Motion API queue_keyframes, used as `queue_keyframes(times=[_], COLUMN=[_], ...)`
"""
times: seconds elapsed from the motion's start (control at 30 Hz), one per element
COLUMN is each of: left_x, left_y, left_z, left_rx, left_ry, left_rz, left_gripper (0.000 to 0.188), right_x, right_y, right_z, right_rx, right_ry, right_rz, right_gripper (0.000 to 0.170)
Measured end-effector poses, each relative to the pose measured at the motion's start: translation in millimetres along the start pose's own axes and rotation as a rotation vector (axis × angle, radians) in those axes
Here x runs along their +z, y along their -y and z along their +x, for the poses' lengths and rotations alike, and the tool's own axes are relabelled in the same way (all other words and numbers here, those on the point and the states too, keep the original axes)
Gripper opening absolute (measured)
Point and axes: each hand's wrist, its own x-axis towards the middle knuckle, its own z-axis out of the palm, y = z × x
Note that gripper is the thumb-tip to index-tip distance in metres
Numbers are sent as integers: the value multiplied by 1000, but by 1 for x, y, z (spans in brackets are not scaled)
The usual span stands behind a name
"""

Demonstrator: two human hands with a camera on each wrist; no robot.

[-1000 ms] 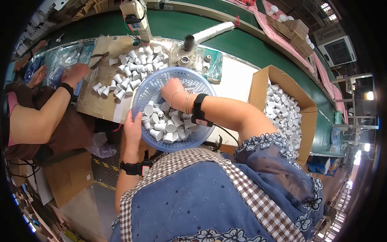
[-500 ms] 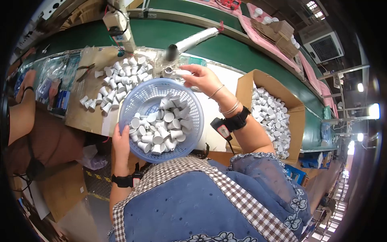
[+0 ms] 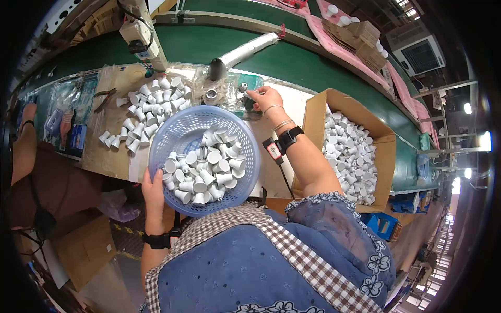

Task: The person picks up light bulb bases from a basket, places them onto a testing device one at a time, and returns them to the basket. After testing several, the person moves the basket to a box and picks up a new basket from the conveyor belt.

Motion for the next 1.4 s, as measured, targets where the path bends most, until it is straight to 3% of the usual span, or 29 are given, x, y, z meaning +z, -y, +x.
queue_keyframes(times=[0.43, 0.5, 0.57, 0.63, 0.77, 0.83, 0.93, 1.07, 1.13, 1.4], left_x=[-2, -1, 0, 1, 2, 2, 2, 1, 0, 1], left_y=[-7, -6, -5, -9, -15, -15, -14, -12, -12, -10], left_z=[-4, -2, -2, 0, -4, -6, -6, -4, -5, -5], left_rx=[-12, 18, 39, 44, 10, 10, 15, 8, 11, 32], left_ry=[11, -17, -12, -6, -15, -30, -27, -17, -13, -13], left_rz=[63, 150, 103, 69, 129, 136, 106, 113, 119, 98], left_gripper=[31, 31, 31, 31, 32, 33, 33, 33, 33, 32], right_x=[7, 11, 9, 8, 7, 12, 12, 12, 11, 12], right_y=[6, 5, -3, 22, 29, 13, 16, 13, 15, 10], right_z=[0, -1, 4, -11, -16, -7, -9, -4, -5, -2], right_rx=[2, 0, -264, -122, -14, -107, -11, -25, -21, -56], right_ry=[-33, -132, -128, -107, -93, -143, -175, -188, -167, -181], right_rz=[-83, -201, -345, -397, -355, -341, -271, -281, -303, -316], right_gripper=[39, 41, 43, 44, 39, 42, 50, 49, 40, 40])
